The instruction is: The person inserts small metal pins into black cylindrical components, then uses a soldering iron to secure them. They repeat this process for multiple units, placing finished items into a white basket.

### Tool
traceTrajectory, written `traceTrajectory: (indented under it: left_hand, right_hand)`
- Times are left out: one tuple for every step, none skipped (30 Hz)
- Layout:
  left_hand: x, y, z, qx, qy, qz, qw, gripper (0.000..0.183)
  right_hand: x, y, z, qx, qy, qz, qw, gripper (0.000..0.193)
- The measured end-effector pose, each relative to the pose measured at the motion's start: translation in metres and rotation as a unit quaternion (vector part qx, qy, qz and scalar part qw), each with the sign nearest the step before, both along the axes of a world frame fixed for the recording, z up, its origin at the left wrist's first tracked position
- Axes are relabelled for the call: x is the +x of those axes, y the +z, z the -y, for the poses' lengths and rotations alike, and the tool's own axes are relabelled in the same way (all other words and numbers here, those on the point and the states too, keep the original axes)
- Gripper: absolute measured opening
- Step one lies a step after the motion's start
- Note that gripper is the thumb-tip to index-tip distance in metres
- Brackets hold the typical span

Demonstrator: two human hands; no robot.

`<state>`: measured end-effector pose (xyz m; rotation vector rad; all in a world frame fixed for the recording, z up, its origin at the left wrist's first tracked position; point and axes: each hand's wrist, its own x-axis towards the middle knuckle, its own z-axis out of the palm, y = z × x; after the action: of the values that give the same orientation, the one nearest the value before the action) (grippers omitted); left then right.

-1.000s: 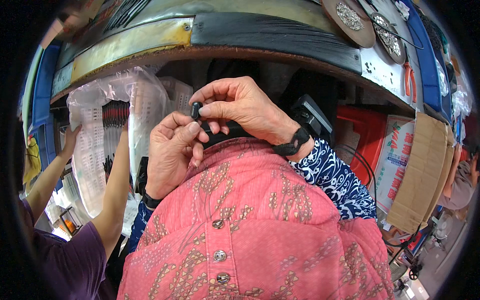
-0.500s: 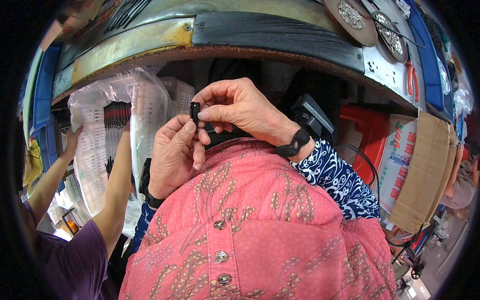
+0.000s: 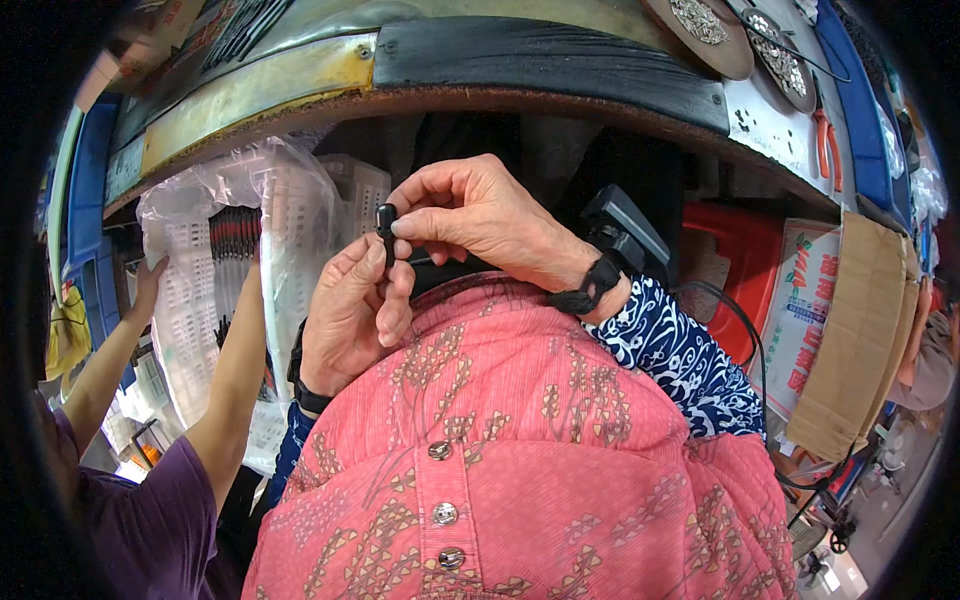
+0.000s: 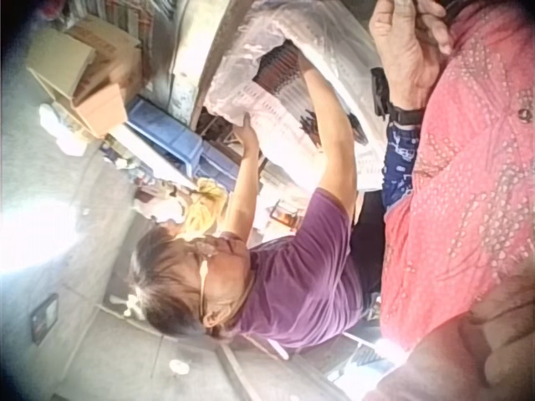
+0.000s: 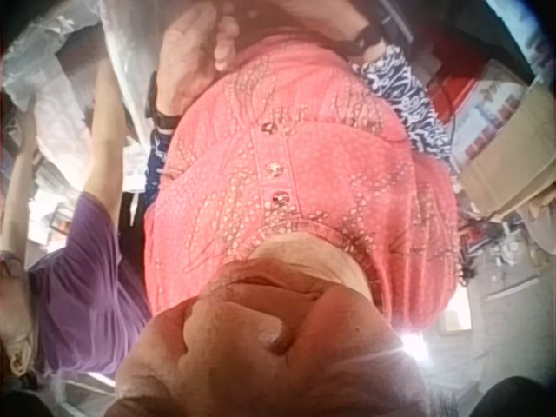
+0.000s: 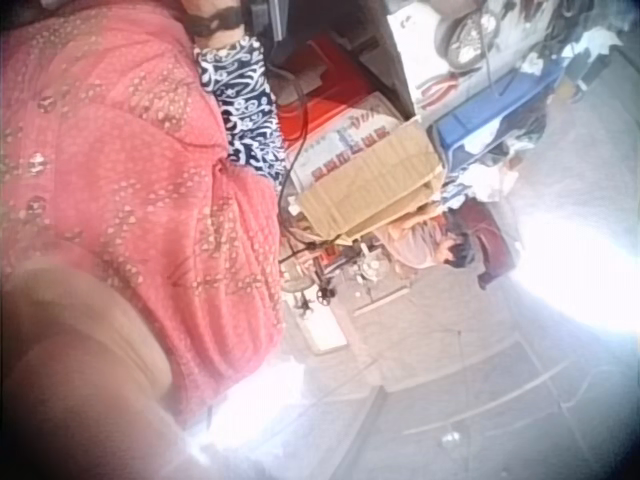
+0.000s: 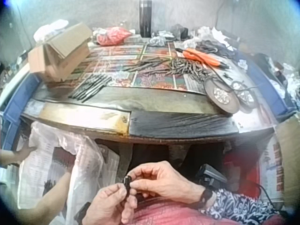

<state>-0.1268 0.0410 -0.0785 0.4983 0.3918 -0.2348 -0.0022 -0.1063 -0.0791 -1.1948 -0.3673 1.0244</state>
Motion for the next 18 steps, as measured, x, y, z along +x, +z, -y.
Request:
traceTrajectory:
  left_hand:
    - [0.000,0.000,0.000,-0.001,-0.001,0.000,1.000,0.021]
    - [0.000,-0.001,0.000,-0.002,-0.002,0.001,1.000,0.021]
    - [0.000,-0.001,0.000,-0.003,-0.003,0.001,1.000,0.021]
    - [0.000,-0.002,0.000,-0.005,-0.004,0.000,1.000,0.021]
    - [0.000,-0.002,-0.001,-0.007,-0.005,-0.001,1.000,0.020]
    - [0.000,-0.002,-0.001,-0.001,0.001,-0.002,1.000,0.020]
    - [-0.001,-0.002,0.000,0.004,0.008,-0.004,1.000,0.019]
    - [-0.001,-0.002,0.000,0.010,0.015,-0.005,1.000,0.018]
    - [-0.001,-0.001,0.001,0.042,0.023,-0.002,0.999,0.016]
    - [-0.001,0.000,0.001,0.074,0.031,0.002,0.997,0.015]
    - [-0.001,0.001,0.001,0.107,0.039,0.006,0.993,0.014]
    - [0.000,0.002,0.000,0.121,0.047,0.010,0.991,0.013]
    - [-0.001,0.003,0.001,0.135,0.056,0.011,0.989,0.013]
    - [-0.003,0.004,0.001,0.150,0.063,0.009,0.987,0.012]
    - [-0.005,0.005,0.002,0.158,0.063,0.003,0.985,0.012]
    - [-0.006,0.007,0.002,0.168,0.064,-0.001,0.984,0.012]
    - [-0.006,0.007,0.002,0.180,0.066,0.000,0.981,0.012]
    - [-0.006,0.008,0.001,0.180,0.067,-0.004,0.981,0.012]
  right_hand:
    - [0.000,0.000,0.000,-0.001,0.000,0.004,1.000,0.017]
    - [0.000,0.000,0.000,-0.005,0.002,0.002,1.000,0.017]
    - [0.000,0.000,0.000,-0.008,0.003,0.004,1.000,0.016]
    - [0.000,0.000,0.000,-0.012,0.001,0.007,1.000,0.016]
    - [0.000,0.000,0.000,-0.010,0.001,0.003,1.000,0.017]
    - [-0.001,0.001,0.000,-0.011,-0.001,0.002,1.000,0.017]
    - [-0.001,0.001,0.000,-0.020,-0.003,0.002,1.000,0.017]
    - [-0.001,0.002,-0.001,-0.011,-0.007,-0.003,1.000,0.017]
    - [0.000,0.003,-0.001,-0.010,-0.010,-0.005,1.000,0.018]
    - [0.000,0.005,0.000,-0.012,-0.012,-0.004,1.000,0.018]
    - [0.000,0.006,0.000,-0.012,-0.009,-0.001,1.000,0.018]
    - [0.000,0.006,0.000,-0.015,-0.005,0.004,1.000,0.019]
    - [0.000,0.007,-0.001,-0.014,-0.003,0.010,1.000,0.019]
    - [-0.001,0.007,-0.001,-0.014,0.001,-0.001,1.000,0.019]
    - [-0.002,0.007,-0.002,-0.009,0.000,-0.006,1.000,0.019]
    - [-0.002,0.006,-0.002,-0.009,0.002,-0.006,1.000,0.020]
    - [-0.003,0.005,-0.003,-0.002,0.002,-0.006,1.000,0.020]
    - [-0.003,0.004,-0.003,0.000,0.004,-0.006,1.000,0.020]
